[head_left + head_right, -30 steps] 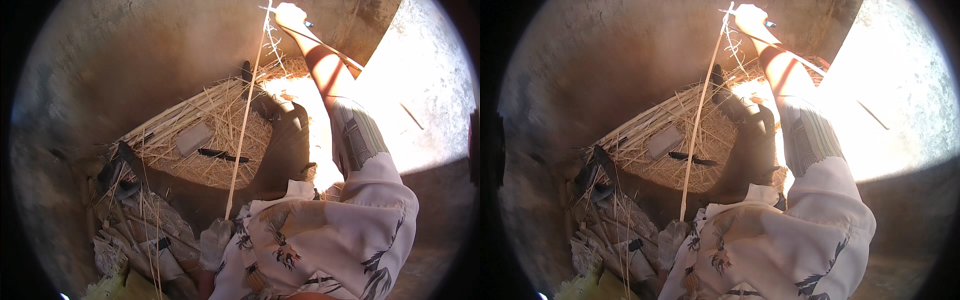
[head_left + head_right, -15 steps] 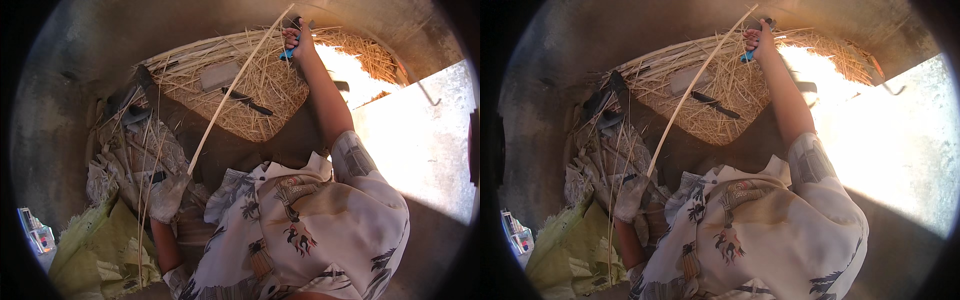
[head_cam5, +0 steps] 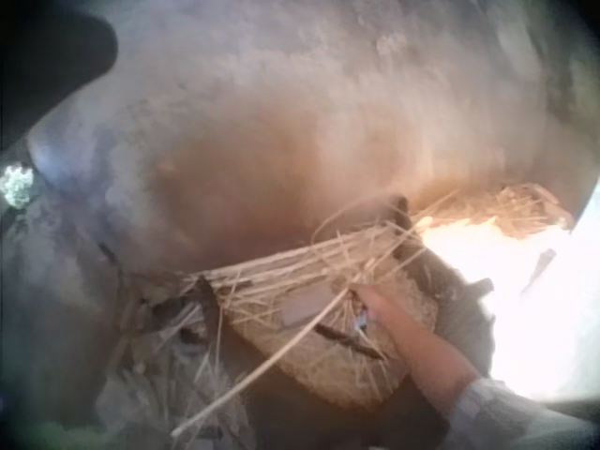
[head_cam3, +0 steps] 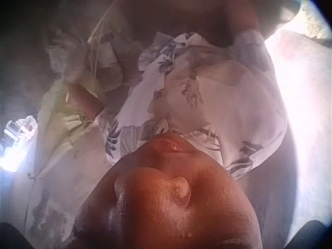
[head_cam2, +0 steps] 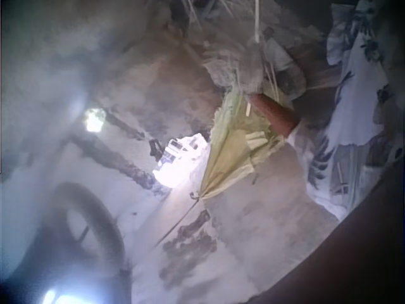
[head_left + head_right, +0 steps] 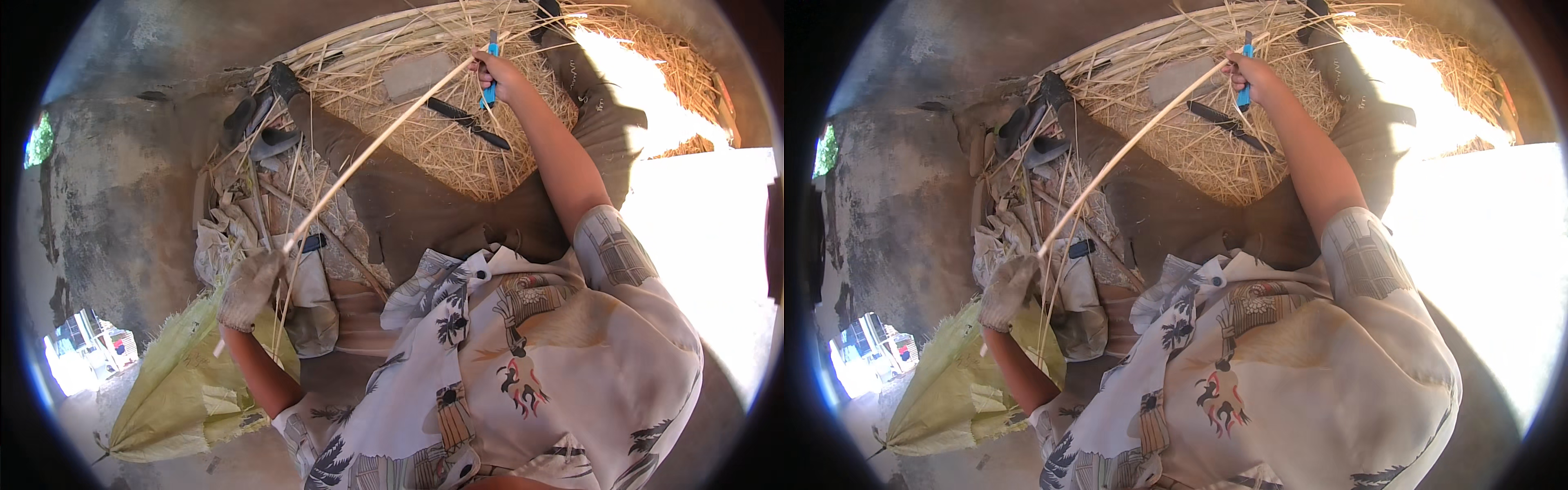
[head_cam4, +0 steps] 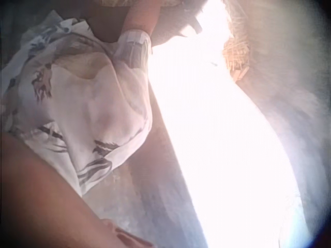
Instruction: The person sits on the floor and uses a knife to peel the outer layer off long bamboo sticks. They hold the sticks with gloved hands and scrape the knife along the length of the bamboo, discarding the peeled strips onto a pile of straw.
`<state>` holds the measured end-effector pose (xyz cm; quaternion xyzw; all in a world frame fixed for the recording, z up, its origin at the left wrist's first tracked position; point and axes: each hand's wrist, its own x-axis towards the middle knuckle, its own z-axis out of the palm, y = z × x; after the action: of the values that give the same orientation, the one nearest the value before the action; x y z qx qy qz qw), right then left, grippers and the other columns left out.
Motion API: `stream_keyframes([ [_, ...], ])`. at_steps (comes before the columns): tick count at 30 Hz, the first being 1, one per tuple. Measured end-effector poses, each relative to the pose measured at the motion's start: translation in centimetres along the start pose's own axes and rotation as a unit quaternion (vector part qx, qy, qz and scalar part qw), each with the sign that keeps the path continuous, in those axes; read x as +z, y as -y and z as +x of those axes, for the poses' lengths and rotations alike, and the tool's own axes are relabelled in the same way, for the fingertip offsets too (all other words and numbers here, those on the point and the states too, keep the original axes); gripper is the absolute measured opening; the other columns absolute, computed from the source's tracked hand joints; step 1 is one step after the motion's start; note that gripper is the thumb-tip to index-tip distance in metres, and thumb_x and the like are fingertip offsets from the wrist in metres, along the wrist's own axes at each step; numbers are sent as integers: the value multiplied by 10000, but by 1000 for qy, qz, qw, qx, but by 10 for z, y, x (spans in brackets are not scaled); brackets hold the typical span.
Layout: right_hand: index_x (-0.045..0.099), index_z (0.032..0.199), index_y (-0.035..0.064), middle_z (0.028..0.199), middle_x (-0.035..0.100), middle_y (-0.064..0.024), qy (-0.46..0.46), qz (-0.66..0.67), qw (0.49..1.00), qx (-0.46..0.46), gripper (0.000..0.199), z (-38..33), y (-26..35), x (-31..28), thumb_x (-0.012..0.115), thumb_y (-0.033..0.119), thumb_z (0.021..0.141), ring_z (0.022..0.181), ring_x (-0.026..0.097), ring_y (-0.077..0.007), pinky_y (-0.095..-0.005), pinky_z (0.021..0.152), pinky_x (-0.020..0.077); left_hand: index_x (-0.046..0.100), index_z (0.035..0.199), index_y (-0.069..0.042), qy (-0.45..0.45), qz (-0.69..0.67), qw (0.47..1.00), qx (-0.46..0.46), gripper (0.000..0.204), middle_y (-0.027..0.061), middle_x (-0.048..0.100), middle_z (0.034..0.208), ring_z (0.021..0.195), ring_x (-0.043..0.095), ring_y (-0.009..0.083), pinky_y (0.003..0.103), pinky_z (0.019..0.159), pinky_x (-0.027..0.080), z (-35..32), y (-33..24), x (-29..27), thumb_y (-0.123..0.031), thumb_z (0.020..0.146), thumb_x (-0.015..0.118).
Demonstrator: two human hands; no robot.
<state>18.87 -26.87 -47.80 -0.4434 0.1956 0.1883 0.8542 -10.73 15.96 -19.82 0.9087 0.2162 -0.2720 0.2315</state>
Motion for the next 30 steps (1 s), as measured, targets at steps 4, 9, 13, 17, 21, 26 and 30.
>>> stream_keyframes([
  [4, 497, 989, 29, 794, 580, -83, -15, 42, 999, -8, 203, -11, -2, 10, 528, 224, 1042, 486, 361, -83, -264, 447, 325, 661, 970, 7, -697, 279, 646, 140, 319, 139, 711, 910, 850, 677, 222, 389, 751, 543, 22, -50, 30, -304, 991, 594],
  [9, 490, 1002, 25, 770, 580, -87, 22, 68, 997, -1, 192, -11, -17, 26, 512, 210, 1049, 483, 370, -93, -279, 451, 341, 576, 1215, 27, -550, -527, 635, 128, 368, 191, 642, 1152, 1079, 628, 270, 382, 947, 526, 81, -89, 147, -257, 987, 625],
  [13, 483, 1028, 43, 871, 655, -133, 12, 96, 995, 15, 176, -16, -20, 29, 500, 216, 1055, 484, 361, -94, -277, 460, 342, 544, 1302, 23, -393, -564, 716, 125, 495, 232, 613, 1207, 1120, 607, 281, 400, 968, 509, 87, -119, 139, -342, 978, 627],
  [17, 521, 966, 43, 695, 504, -16, 31, 147, 989, 9, 218, -24, -19, 48, 505, 241, 1057, 482, 335, -76, -260, 463, 316, 565, 1317, 19, -136, -541, 828, 61, 570, 204, 636, 1227, 1134, 616, 286, 403, 965, 494, 107, -79, 101, -416, 952, 621],
  [21, 482, 1061, 130, 987, 674, -144, 39, 205, 978, 9, 58, -12, -16, 29, 477, 188, 1058, 502, 359, -81, -261, 478, 346, 638, 1282, -16, -388, 48, 911, -131, 704, 225, 668, 1222, 1114, 641, 365, 430, 994, 473, 104, -51, 79, -555, 831, 663],
  [26, 481, 1033, 104, 987, 674, -137, 72, 217, 974, 10, 85, -16, -12, 38, 479, 185, 1058, 497, 349, -69, -253, 480, 344, 426, 1480, -55, -388, -159, 906, -58, 759, 229, 445, 1491, 1344, 492, 312, 442, 1091, 417, 84, 34, 52, -511, 903, 611],
  [30, 459, 1050, 68, 1028, 689, -134, 107, 174, 978, 37, 143, -36, -20, 55, 513, 200, 1047, 496, 361, -56, -228, 489, 352, 173, 1554, -35, -305, -456, 798, 249, 784, 222, 256, 1593, 1437, 346, 369, 532, 1143, 347, 55, 8, 17, -403, 979, 559],
])
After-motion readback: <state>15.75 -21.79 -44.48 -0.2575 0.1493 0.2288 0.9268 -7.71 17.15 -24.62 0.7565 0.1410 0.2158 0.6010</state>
